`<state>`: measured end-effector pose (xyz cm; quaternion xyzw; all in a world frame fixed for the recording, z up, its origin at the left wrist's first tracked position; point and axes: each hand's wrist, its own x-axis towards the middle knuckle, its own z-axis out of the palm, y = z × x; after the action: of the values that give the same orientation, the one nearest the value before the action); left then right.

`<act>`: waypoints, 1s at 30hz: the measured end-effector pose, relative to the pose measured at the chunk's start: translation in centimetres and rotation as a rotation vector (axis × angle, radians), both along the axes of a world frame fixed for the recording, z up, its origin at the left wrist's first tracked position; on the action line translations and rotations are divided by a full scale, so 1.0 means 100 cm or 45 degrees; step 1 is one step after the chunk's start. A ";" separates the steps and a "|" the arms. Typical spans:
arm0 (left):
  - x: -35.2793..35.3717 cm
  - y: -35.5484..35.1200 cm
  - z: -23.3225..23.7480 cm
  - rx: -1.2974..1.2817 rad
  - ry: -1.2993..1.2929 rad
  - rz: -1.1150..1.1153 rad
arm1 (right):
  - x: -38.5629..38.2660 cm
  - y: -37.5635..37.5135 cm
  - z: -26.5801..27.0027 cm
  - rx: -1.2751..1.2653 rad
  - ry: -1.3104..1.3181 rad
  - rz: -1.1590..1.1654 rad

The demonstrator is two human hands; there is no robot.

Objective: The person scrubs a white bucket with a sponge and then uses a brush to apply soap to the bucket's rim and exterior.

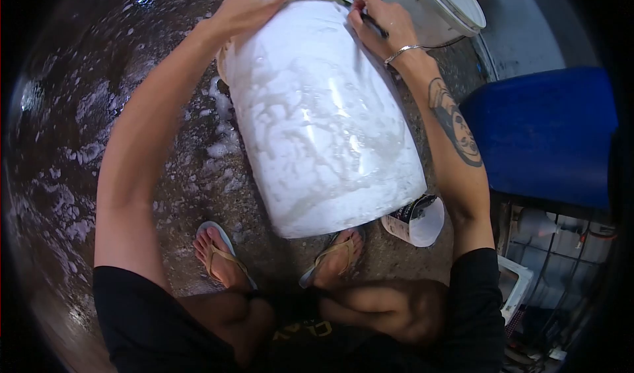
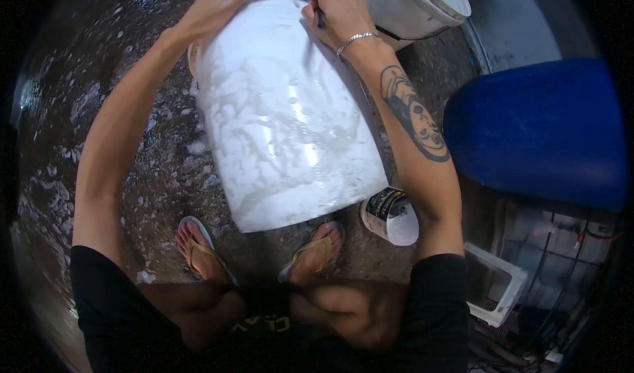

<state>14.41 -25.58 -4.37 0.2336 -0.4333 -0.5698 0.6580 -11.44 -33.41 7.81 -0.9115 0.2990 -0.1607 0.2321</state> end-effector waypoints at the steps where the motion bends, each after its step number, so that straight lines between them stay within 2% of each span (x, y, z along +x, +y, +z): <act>1: -0.009 0.005 0.014 -0.002 0.002 0.004 | 0.000 0.007 0.008 -0.536 0.235 0.048; 2: -0.019 0.007 0.030 0.019 -0.952 0.411 | 0.001 0.009 0.009 -0.539 0.235 0.049; 3: -0.024 0.008 0.040 0.043 -1.901 0.824 | 0.005 0.011 0.009 -0.483 0.055 0.121; 4: -0.019 0.004 0.032 0.040 -1.892 0.829 | 0.005 0.012 0.010 -0.424 -0.118 0.190; 5: -0.013 -0.002 0.020 0.028 -1.565 0.709 | 0.004 0.007 0.007 -0.427 -0.112 0.183; 6: -0.008 -0.009 0.011 0.016 -1.245 0.588 | 0.006 -0.004 0.001 -0.598 -0.004 0.161; 7: -0.006 -0.012 0.008 0.013 -1.245 0.593 | 0.007 -0.011 -0.003 -0.769 0.103 0.146; 10: -0.003 -0.009 0.003 -0.078 -1.288 0.580 | -0.008 -0.013 -0.002 -0.831 0.136 0.046; 11: -0.004 -0.009 0.006 -0.200 -1.640 0.771 | -0.014 -0.002 0.003 -0.632 -0.004 0.031; 12: -0.005 -0.008 0.006 -0.327 -1.988 0.955 | -0.017 0.018 0.014 -0.633 0.003 0.039; 13: -0.003 -0.009 0.003 -0.322 -1.984 0.957 | -0.018 0.037 0.024 -0.523 0.000 0.080; 14: 0.000 -0.012 -0.001 -0.375 -1.841 0.876 | -0.016 0.046 0.027 -0.413 -0.006 0.122; 15: 0.001 -0.013 -0.002 -0.427 -1.695 0.792 | -0.012 0.043 0.022 -0.394 -0.110 0.194; 16: -0.006 -0.008 0.009 -0.430 -1.693 0.789 | -0.005 0.034 0.016 -0.395 -0.109 0.190; 18: -0.023 -0.002 0.030 -0.131 -2.078 0.874 | 0.010 0.010 0.006 -0.493 -0.143 0.328; 20: -0.018 -0.004 0.027 -0.103 -2.040 0.881 | 0.018 0.009 0.004 -0.385 -0.176 0.286; 22: -0.020 -0.003 0.031 -0.068 -1.996 0.896 | 0.019 0.015 0.008 -0.539 -0.064 0.286; 24: -0.027 0.000 0.035 -0.170 -2.035 0.899 | 0.012 0.022 0.023 -0.474 -0.031 0.275; 25: -0.032 0.005 0.043 -0.161 -2.038 0.909 | 0.009 0.028 0.037 -0.385 0.167 0.213; 26: -0.038 0.008 0.052 0.017 -1.962 0.916 | 0.008 0.030 0.044 -0.296 0.368 0.143; 27: -0.043 0.010 0.057 0.184 -1.879 0.914 | 0.007 0.028 0.037 -0.402 0.215 0.262; 28: -0.045 0.008 0.056 0.173 -1.872 0.909 | 0.008 0.027 0.031 -0.407 0.222 0.251; 30: -0.046 0.007 0.057 0.186 -1.898 0.980 | 0.016 0.024 0.018 -0.762 0.010 0.493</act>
<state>9.81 -24.89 1.30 0.7222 -0.6064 -0.0289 0.3314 -9.88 -31.00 9.58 -0.9795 0.0614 -0.1906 -0.0202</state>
